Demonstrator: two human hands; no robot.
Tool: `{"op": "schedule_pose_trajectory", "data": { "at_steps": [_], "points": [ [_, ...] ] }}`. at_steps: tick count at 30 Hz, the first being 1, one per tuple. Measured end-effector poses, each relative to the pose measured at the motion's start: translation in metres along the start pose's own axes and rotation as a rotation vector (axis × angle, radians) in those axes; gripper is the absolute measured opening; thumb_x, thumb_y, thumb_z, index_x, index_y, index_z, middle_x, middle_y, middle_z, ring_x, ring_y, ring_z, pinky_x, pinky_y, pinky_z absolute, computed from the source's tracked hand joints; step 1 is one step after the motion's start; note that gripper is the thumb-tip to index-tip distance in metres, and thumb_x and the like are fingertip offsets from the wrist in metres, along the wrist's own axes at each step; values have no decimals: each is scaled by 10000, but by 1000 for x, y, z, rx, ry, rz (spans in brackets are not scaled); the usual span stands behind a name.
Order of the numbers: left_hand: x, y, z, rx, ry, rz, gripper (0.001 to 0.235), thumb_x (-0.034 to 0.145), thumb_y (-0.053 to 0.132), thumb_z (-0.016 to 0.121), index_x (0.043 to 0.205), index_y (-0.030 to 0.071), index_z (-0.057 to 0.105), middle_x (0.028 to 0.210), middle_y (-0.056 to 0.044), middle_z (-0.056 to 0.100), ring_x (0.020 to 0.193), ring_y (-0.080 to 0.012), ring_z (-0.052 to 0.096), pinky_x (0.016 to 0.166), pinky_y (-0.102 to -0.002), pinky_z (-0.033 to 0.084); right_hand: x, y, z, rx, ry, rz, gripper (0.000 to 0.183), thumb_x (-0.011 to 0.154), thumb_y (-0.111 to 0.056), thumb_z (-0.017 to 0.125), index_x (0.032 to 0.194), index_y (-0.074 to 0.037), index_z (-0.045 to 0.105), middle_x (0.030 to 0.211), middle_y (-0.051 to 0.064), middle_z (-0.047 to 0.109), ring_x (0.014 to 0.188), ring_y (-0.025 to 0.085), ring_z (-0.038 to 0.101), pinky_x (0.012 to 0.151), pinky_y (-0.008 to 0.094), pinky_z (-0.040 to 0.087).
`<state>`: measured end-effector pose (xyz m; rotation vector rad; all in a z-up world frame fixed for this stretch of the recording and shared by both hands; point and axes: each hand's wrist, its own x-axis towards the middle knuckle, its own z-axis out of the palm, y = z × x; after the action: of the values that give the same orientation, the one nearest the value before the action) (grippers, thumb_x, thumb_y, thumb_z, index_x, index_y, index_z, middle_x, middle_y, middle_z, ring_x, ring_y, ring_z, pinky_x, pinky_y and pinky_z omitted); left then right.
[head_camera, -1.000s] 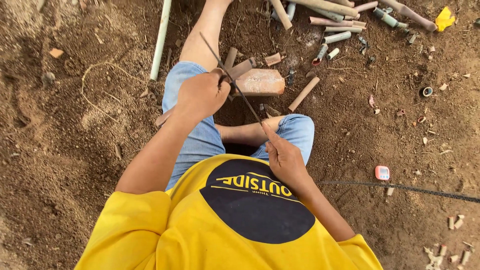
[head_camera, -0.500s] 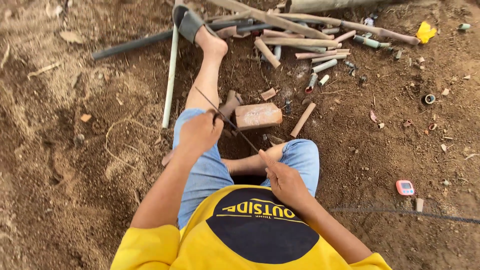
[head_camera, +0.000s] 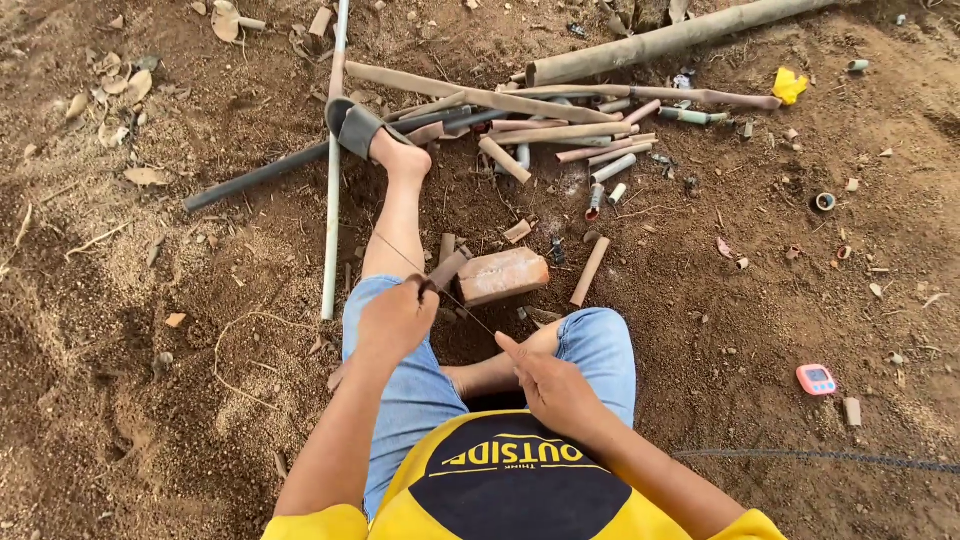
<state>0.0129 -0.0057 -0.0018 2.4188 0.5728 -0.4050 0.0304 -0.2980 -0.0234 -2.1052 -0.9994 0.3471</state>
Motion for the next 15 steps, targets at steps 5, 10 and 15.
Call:
{"op": "schedule_pose_trajectory", "data": {
  "at_steps": [5,10,15],
  "points": [
    [-5,-4,-3,15,73,-25,421,1053,361,400,1115,37,662,872,-195,717,853,-393,726,786,-527,587,1,-7,-12,-25,-28,-18,590,989,-65,541,1573,-144,551,748,86,716,639,254,679,574,354,567],
    [-1,-13,21,10,199,63,372,1009,362,468,1105,64,670,959,-161,775,857,-415,718,780,-485,563,2,-5,-7,-105,-35,-49,621,970,-70,574,1585,-130,517,716,38,650,580,202,598,567,340,500],
    [-4,-18,8,33,201,-2,371,1038,366,440,1079,66,653,891,-167,743,784,-402,694,748,-502,558,0,-10,-13,-55,-36,-27,612,945,-27,580,1551,-102,548,788,61,743,598,190,616,574,321,517]
  ]
}}
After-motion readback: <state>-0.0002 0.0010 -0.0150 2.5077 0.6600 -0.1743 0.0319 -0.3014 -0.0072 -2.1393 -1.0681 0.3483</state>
